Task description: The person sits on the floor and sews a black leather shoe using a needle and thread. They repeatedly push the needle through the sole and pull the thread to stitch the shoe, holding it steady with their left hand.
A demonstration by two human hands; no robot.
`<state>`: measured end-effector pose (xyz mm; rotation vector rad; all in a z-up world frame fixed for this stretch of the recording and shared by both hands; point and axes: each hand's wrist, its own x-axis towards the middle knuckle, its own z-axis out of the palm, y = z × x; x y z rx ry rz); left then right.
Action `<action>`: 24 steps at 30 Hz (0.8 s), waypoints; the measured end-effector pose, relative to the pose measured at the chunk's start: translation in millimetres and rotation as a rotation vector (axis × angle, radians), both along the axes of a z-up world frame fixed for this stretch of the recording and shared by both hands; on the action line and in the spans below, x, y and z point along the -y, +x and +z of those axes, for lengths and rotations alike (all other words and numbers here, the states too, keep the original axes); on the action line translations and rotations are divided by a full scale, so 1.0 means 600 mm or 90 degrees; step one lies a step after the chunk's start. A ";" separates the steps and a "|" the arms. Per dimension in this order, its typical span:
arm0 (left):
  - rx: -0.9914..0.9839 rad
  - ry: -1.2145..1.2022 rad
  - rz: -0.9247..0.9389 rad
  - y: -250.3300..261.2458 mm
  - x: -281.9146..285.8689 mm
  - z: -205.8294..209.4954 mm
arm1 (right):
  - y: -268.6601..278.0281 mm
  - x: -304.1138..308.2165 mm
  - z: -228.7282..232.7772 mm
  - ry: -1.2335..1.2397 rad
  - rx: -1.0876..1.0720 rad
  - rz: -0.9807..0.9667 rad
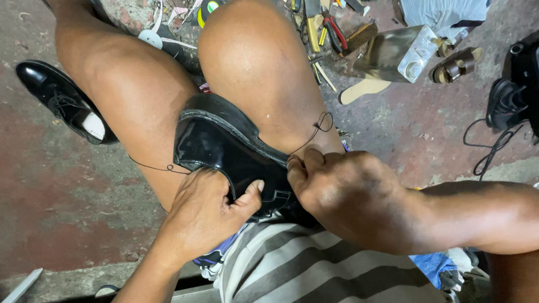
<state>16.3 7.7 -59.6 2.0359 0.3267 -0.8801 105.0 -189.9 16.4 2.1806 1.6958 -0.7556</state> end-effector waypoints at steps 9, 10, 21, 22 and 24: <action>0.096 -0.074 0.009 -0.023 -0.018 -0.020 | 0.033 0.054 -0.031 0.056 -0.241 -0.249; 0.117 -0.067 0.002 -0.025 -0.017 -0.024 | 0.037 0.056 -0.039 0.048 -0.282 -0.292; 0.007 -0.118 0.091 -0.008 -0.012 0.010 | 0.080 0.054 -0.059 0.222 -0.421 -0.349; 0.011 -0.118 0.102 -0.010 -0.009 0.016 | 0.082 0.050 -0.061 0.231 -0.436 -0.344; 0.028 -0.130 0.109 -0.012 -0.006 0.025 | 0.083 0.042 -0.062 0.211 -0.437 -0.328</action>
